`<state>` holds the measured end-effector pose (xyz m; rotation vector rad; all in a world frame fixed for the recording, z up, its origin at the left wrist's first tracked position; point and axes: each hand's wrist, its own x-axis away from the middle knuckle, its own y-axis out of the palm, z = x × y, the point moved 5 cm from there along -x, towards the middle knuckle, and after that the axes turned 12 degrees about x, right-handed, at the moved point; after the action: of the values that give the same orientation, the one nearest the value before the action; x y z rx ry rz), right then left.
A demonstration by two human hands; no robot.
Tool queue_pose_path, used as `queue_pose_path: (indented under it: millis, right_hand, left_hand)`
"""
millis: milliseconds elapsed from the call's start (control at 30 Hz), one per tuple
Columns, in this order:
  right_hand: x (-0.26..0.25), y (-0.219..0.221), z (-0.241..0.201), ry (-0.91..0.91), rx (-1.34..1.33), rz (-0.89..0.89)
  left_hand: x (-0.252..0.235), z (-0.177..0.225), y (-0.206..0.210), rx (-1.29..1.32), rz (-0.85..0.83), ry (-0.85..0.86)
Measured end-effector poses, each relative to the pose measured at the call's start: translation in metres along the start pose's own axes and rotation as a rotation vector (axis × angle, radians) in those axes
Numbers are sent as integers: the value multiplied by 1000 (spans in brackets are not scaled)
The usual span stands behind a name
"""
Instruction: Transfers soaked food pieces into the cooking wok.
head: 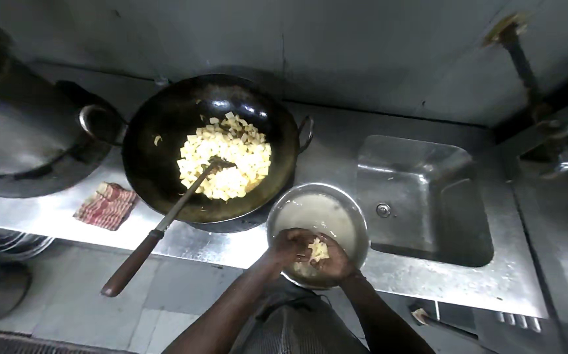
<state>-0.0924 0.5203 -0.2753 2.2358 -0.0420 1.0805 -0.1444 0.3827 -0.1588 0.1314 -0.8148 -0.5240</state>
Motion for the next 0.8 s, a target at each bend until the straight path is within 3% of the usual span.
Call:
queue_pose_path:
  millis: [133,200,300,400,500,567,667,800]
  right_hand:
    - [-3,-6,-4,-1,-10,202]
    - [-3,-3,-7,18,-63,322]
    - [1,21,-33,-54,-81,358]
    - [4,88,-85,-211,18,242]
    - [10,167,-138,-363,116,-117]
    - [14,192,-166,-459,254,-69]
    - [30,186,-184,-592,489,145]
    - [12,109,-158,-594,880,353]
  left_hand:
    - [2,-21,-31,43,132,25]
    - [7,-32,-35,17,120,15]
    - [13,-46,-38,-14,85,-10]
    - [12,-53,-43,-20,66,-25]
    - [9,-51,-43,-57,62,-19]
    - [8,-43,-42,-80,77,-3]
    - [12,-32,-50,-61,92,66]
    - [26,-37,-66,38,165,75]
